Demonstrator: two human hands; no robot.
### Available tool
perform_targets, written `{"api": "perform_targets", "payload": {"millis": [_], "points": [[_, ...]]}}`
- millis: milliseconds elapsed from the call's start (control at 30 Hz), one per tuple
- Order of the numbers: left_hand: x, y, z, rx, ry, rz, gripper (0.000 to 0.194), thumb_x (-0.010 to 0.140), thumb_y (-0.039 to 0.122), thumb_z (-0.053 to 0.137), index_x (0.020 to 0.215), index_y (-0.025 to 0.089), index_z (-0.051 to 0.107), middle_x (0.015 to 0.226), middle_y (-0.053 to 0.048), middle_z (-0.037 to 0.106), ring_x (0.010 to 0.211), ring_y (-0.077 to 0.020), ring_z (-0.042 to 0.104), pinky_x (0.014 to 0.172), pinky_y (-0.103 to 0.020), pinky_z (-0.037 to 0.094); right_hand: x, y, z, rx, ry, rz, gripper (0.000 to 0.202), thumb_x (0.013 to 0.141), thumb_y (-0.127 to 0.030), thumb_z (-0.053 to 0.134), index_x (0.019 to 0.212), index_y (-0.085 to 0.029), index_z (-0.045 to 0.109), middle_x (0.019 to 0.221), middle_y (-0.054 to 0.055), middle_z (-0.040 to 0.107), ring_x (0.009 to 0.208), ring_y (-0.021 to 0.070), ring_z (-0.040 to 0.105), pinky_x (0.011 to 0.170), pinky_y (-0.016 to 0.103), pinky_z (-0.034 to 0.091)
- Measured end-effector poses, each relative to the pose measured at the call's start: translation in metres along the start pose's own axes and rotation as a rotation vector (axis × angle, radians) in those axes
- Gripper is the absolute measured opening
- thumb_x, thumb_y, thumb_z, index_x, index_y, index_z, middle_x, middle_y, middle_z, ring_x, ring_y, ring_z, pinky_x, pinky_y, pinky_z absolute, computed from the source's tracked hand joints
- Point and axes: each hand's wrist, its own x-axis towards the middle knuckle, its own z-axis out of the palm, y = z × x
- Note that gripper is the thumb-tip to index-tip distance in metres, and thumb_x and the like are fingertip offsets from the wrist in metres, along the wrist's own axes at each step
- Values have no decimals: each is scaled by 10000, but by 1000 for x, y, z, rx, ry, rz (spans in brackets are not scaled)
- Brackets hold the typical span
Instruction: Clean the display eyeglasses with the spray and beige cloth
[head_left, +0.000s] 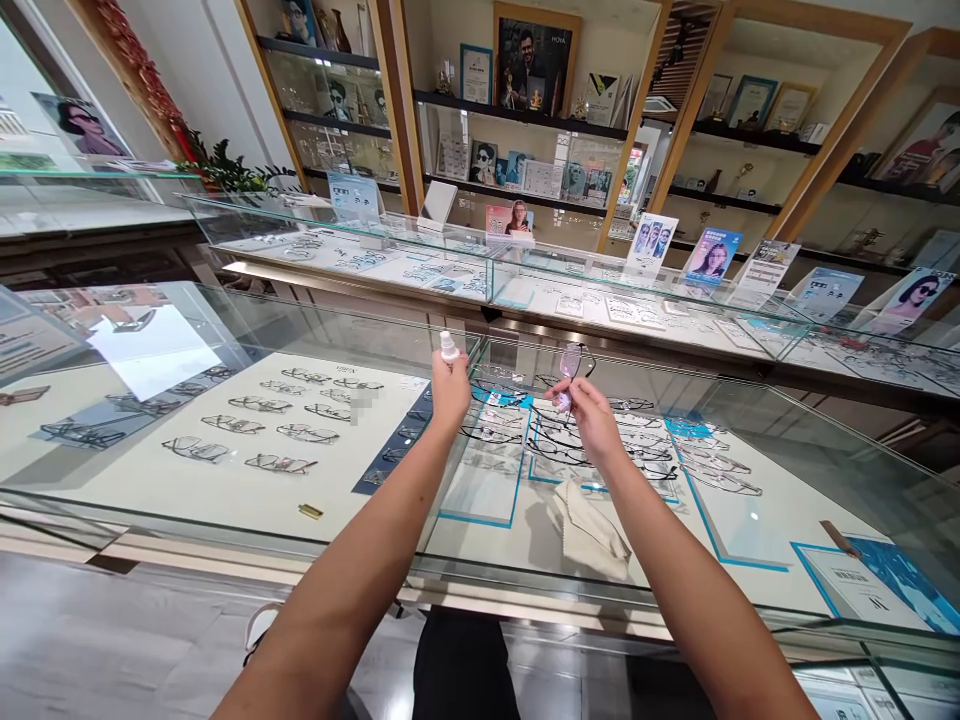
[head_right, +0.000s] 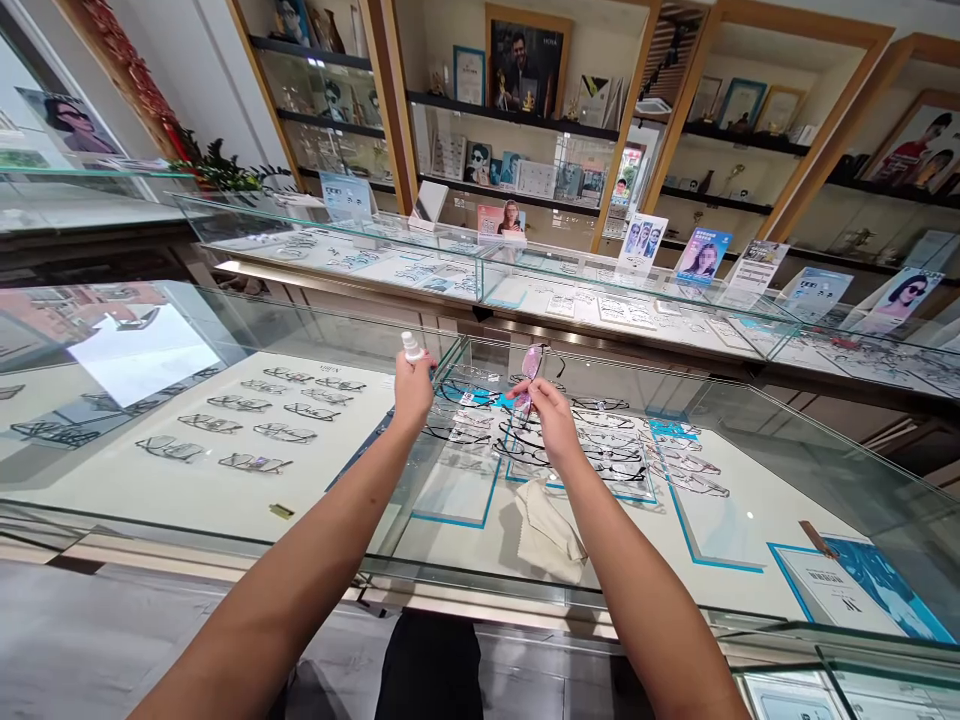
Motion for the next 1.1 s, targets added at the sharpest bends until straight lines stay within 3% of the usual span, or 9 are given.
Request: {"api": "perform_targets", "payload": {"millis": [100,300,700,933,1100], "points": [[7,-13,-5,147,95,-47,185,965,342,599,1079,237,498,1058,-60,603,1029,-253,586,965,-386,465,-1,-4,0,44,7,11,261,991,-474,564,923,-252,684,958,58,764,868,223,631,757,341,478],[13,-32,-11,335,153,-139,181,978,265,570,1127,237,471,1101,-81,635,1066,-271,627,960,-389,452,-1,-6,0,102,29,35,255,957,-483,610,894,-257,711,925,41,758,846,209,599,764,329,444],[20,-43,-16,480,195,-255,299,924,231,659,1160,225,475,1169,-117,676,1139,-281,650,970,-400,425,2,-3,-4,134,43,24,246,957,-461,615,906,-248,727,898,40,757,782,194,556,706,315,417],[15,-36,-15,487,218,-248,350,910,192,648,1209,199,466,1209,-149,659,1199,-301,633,1045,-458,420,2,-3,-4,152,38,22,234,971,-430,606,911,-244,733,891,38,761,793,190,565,698,309,404],[5,-4,-14,493,407,-117,690,825,223,726,1384,165,327,1549,-256,373,1505,-352,339,1196,-502,297,2,-4,-5,138,49,9,236,975,-427,599,918,-242,735,889,34,764,791,191,579,719,312,413]]}}
